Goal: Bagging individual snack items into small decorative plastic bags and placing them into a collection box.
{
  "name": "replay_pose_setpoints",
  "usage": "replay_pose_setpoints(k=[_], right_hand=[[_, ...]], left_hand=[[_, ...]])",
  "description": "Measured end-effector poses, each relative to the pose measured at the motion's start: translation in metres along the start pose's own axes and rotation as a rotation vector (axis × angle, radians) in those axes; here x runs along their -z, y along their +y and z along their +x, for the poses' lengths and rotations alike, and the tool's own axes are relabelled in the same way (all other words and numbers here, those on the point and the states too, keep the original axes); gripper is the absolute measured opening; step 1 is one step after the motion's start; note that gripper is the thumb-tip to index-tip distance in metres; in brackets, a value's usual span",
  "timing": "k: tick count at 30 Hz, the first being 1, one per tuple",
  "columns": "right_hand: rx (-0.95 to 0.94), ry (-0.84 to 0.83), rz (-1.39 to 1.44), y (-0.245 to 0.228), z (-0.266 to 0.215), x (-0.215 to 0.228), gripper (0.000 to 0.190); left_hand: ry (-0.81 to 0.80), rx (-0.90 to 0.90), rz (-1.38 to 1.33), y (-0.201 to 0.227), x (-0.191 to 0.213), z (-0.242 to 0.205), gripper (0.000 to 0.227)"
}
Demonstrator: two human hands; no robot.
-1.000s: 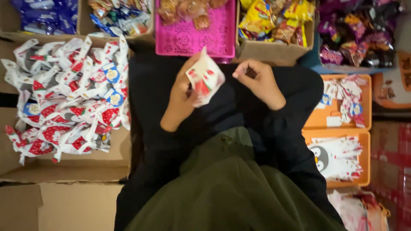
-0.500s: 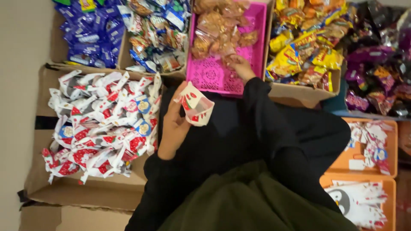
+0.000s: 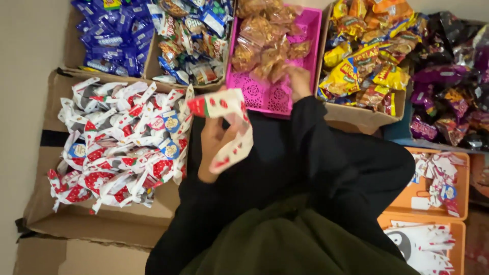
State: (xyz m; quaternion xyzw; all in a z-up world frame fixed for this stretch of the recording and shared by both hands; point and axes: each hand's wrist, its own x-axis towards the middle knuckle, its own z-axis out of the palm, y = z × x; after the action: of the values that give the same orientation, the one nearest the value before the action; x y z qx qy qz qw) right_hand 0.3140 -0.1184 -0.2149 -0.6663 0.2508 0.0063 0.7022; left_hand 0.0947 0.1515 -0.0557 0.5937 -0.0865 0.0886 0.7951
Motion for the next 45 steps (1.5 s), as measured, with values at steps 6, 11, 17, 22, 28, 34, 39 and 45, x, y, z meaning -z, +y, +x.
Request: replay_pose_setpoints(k=[6, 11, 17, 22, 28, 34, 39, 45], right_hand=[[-0.045, -0.068, 0.299, -0.084, -0.062, 0.068, 0.028], [-0.053, -0.366, 0.488, -0.202, -0.193, 0.109, 0.027], [-0.171, -1.071, 0.687, -0.223, -0.241, 0.112, 0.026], [-0.424, -0.96, 0.689, -0.198, -0.238, 0.099, 0.017], [-0.455, -0.849, 0.565, -0.194, -0.232, 0.101, 0.045], [-0.308, -1.047, 0.631, -0.214, -0.251, 0.105, 0.037], [-0.221, -0.715, 0.2, -0.208, -0.254, 0.104, 0.027], [0.486, -0.596, -0.362, -0.168, -0.256, 0.087, 0.057]], left_hand=[[-0.042, -0.077, 0.188, -0.038, -0.022, 0.036, 0.071], [-0.231, -0.398, 0.441, 0.069, -0.073, 0.065, 0.069], [-0.404, -0.445, 0.554, 0.078, -0.092, 0.07, 0.063], [-0.468, -0.411, 0.636, 0.087, -0.099, 0.066, 0.08], [-0.528, -0.419, 0.603, 0.096, -0.097, 0.063, 0.052], [-0.546, -0.441, 0.554, 0.085, -0.096, 0.06, 0.063], [-0.593, -0.427, 0.612, 0.073, -0.1, 0.057, 0.062], [-0.631, -0.417, 0.519, 0.077, -0.107, 0.054, 0.057]])
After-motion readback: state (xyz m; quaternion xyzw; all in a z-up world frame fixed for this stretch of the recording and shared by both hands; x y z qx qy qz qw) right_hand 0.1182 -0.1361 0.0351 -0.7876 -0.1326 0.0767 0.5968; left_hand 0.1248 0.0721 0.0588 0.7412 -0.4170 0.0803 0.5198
